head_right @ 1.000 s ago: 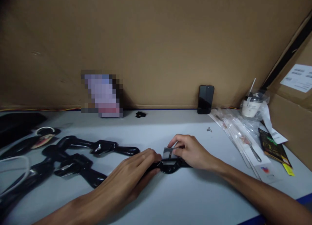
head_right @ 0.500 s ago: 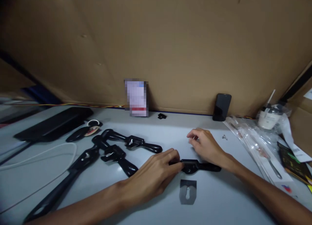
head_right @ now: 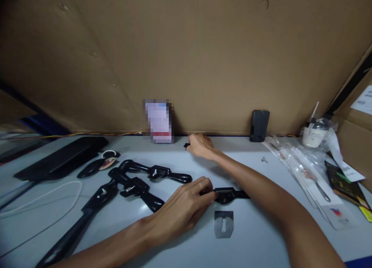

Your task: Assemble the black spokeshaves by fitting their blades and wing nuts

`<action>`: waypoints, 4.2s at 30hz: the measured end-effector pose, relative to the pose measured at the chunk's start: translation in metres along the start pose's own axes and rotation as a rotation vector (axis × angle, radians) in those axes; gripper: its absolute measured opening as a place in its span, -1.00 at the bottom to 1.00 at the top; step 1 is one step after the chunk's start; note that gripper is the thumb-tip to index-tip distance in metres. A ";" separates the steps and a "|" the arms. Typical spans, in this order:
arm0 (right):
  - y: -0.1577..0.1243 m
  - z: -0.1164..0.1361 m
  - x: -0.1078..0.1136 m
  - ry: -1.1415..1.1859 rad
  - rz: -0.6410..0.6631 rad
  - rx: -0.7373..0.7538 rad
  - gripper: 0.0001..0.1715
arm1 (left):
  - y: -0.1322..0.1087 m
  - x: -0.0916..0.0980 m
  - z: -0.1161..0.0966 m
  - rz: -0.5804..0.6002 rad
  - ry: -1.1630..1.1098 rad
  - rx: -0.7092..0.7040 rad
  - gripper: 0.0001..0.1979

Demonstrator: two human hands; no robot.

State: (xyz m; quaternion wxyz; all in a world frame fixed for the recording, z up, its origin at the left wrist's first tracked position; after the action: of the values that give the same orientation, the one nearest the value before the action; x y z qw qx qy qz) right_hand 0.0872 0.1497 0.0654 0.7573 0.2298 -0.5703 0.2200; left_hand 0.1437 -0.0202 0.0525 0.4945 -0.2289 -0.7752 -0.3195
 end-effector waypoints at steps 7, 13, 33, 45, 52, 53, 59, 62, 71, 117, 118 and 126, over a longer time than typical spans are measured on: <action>-0.109 -0.061 0.023 0.051 0.052 0.025 -0.81 | -0.001 0.005 0.000 -0.033 -0.061 -0.017 -0.74; -0.183 -0.053 0.065 0.028 -0.033 0.001 -0.89 | -0.003 0.010 0.001 -0.100 -0.140 -0.032 -0.72; -0.188 -0.062 0.056 0.701 -0.219 -0.152 -0.85 | -0.008 0.010 0.008 -0.161 -0.177 0.013 -0.81; -0.183 -0.059 0.017 0.589 0.021 -0.157 -0.72 | -0.007 0.015 -0.008 -0.125 -0.038 -0.110 -0.62; -0.179 -0.086 0.050 0.227 -0.234 -0.178 -0.90 | -0.006 0.014 -0.003 -0.111 -0.120 -0.081 -0.60; -0.177 -0.092 0.046 0.198 -0.210 -0.194 -0.91 | -0.006 0.015 -0.004 -0.113 -0.121 -0.083 -0.61; -0.173 -0.098 0.032 0.298 -0.099 -0.213 -0.83 | -0.006 0.014 -0.006 -0.110 -0.129 -0.087 -0.61; -0.176 -0.096 0.038 0.497 -0.125 -0.251 -0.82 | -0.006 0.013 -0.005 -0.114 -0.141 -0.081 -0.61; -0.187 -0.076 0.054 0.681 -0.122 -0.226 -0.80 | -0.007 0.015 -0.004 -0.119 -0.160 -0.074 -0.63; -0.202 -0.020 0.025 0.128 0.188 0.268 -0.52 | -0.010 0.015 -0.006 -0.160 -0.151 -0.118 -0.72; -0.202 -0.021 0.025 0.141 0.197 0.260 -0.55 | -0.009 0.015 -0.006 -0.157 -0.146 -0.117 -0.72; -0.201 -0.026 0.018 0.310 0.218 0.144 -0.61 | -0.010 0.024 -0.017 -0.164 -0.035 -0.179 -0.71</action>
State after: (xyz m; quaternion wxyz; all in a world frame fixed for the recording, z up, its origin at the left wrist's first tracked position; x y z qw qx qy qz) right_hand 0.2313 0.0063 0.0567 0.7894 0.1836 -0.4511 0.3737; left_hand 0.1379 -0.0387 0.0766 0.4308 -0.2135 -0.7683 -0.4225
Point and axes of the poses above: each hand's wrist, its own y-axis towards the middle knuckle, its own x-axis out of the back of the hand, z = x × y, the point moved 10 cm from there along y, towards the middle knuckle, and after that the axes turned 4 degrees about -y, right-handed, at the moved point
